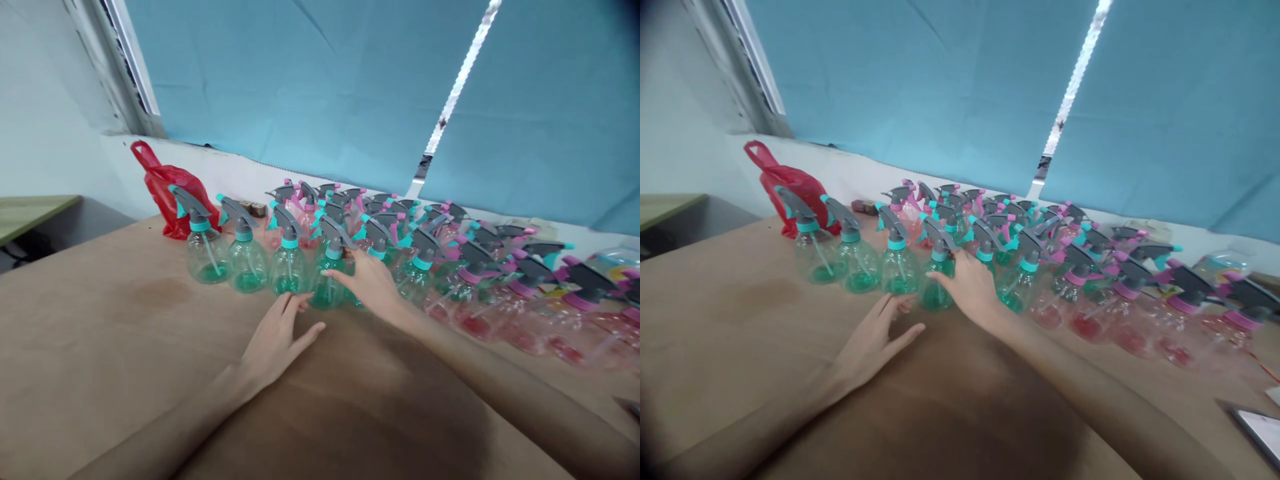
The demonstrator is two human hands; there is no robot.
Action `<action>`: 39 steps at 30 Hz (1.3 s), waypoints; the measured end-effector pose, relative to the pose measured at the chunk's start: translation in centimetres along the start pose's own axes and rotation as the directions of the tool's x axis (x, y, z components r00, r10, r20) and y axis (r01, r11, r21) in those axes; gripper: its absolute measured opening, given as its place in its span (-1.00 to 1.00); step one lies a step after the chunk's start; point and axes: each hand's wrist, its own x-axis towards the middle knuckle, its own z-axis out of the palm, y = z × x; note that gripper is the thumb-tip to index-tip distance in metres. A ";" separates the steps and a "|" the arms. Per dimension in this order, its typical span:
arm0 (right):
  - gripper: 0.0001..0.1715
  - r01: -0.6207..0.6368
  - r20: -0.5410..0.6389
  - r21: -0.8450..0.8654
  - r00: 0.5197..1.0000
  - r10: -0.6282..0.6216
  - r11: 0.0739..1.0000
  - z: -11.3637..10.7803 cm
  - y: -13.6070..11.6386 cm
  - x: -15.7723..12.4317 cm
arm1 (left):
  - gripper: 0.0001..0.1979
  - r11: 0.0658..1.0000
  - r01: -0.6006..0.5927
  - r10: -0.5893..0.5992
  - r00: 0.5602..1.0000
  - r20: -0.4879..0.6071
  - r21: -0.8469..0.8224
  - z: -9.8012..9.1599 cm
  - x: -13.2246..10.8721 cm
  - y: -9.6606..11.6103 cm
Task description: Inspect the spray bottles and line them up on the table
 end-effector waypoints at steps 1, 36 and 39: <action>-0.39 -0.002 0.002 -0.004 1.000 0.002 1.000 0.1 0.0 0.1 | -0.66 1.000 0.000 0.000 1.000 0.004 -0.005 0.0 0.0 0.1; -0.24 -0.225 -0.044 0.060 0.973 0.228 0.973 -2.8 5.0 -2.7 | -0.74 0.991 0.079 -0.068 0.992 0.102 -0.110 0.2 -0.1 0.8; -0.13 -0.297 0.060 0.106 0.955 0.292 0.949 -1.9 5.0 -1.7 | -0.76 0.991 0.071 -0.058 0.992 0.111 -0.116 0.1 -0.2 1.2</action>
